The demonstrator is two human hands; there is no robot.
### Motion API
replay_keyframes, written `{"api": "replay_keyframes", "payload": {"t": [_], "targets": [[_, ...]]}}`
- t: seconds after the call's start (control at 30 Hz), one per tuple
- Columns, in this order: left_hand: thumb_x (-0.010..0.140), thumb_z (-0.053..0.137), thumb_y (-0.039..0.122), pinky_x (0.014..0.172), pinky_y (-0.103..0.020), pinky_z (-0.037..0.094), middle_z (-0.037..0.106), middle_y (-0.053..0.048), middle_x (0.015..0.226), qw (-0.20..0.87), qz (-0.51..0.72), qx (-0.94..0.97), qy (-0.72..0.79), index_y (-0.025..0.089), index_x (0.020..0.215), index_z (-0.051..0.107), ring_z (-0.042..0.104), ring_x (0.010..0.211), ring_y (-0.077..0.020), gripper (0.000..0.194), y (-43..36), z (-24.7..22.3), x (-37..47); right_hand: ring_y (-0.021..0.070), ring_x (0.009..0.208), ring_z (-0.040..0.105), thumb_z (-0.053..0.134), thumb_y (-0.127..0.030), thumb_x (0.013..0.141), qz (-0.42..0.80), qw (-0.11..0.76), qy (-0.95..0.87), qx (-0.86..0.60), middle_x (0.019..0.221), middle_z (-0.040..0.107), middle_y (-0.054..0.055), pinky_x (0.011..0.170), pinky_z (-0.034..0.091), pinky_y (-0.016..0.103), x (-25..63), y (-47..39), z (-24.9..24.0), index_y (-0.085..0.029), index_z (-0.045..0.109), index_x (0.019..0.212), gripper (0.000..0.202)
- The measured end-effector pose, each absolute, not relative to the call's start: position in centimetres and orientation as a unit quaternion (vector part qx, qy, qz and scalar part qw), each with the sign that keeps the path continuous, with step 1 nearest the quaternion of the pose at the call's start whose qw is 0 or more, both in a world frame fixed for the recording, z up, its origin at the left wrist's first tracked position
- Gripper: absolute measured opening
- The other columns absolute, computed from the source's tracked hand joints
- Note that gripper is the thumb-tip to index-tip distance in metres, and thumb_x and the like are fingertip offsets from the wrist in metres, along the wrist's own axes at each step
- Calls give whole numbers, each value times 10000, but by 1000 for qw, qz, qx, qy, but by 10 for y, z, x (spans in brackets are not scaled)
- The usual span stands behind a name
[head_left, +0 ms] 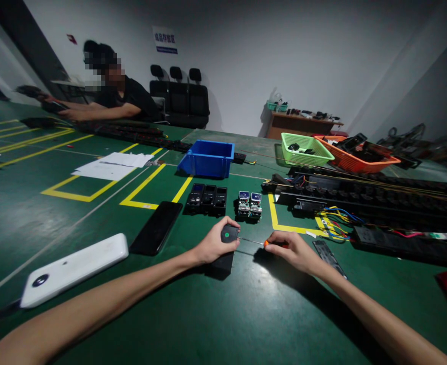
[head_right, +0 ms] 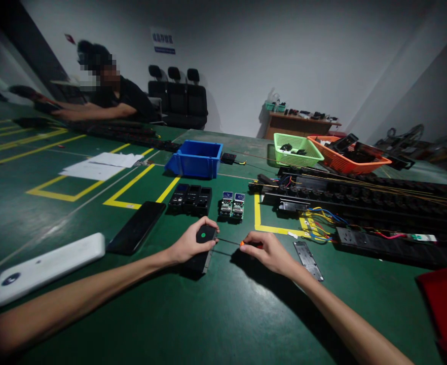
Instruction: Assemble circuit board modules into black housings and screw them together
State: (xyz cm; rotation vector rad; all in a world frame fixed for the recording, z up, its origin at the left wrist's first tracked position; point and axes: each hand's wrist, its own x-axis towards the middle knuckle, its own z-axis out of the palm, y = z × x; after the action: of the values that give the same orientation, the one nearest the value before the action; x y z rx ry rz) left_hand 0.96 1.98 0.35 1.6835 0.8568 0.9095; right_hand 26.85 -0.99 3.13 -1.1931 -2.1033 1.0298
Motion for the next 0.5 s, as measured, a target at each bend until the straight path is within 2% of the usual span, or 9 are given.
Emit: {"api": "replay_keyframes", "payload": {"t": [0.1,0.2,0.37,0.5], "targets": [[743,681,256,822,-311,470,590,-39,995,501,376,696,352,172,1026,512,586,905,-179,340,20,3,10,129,606,567,585,-464,871,424,252,-749,-442,709,623,13,554,443,235,268,-8,30,-151,651,827,323],[739,683,257,811,-305,473,592,-39,996,502,378,694,352,172,1021,515,588,895,-175,339,20,2,10,128,587,570,573,-463,876,408,249,-756,-447,686,617,11,543,441,235,268,-9,30,-149,648,814,329],[727,693,263,808,-300,472,597,-41,1005,499,380,694,353,172,1012,522,586,905,-178,344,20,2,10,170,723,623,651,-398,836,214,245,-838,-438,826,682,59,645,469,271,269,-11,25,-160,650,930,256],[732,687,254,802,-304,474,594,-40,1004,502,378,693,354,173,1016,518,590,881,-173,340,20,1,9,171,714,623,580,-353,903,77,243,-882,-396,804,681,77,631,449,263,271,-12,18,-157,650,955,215]]}}
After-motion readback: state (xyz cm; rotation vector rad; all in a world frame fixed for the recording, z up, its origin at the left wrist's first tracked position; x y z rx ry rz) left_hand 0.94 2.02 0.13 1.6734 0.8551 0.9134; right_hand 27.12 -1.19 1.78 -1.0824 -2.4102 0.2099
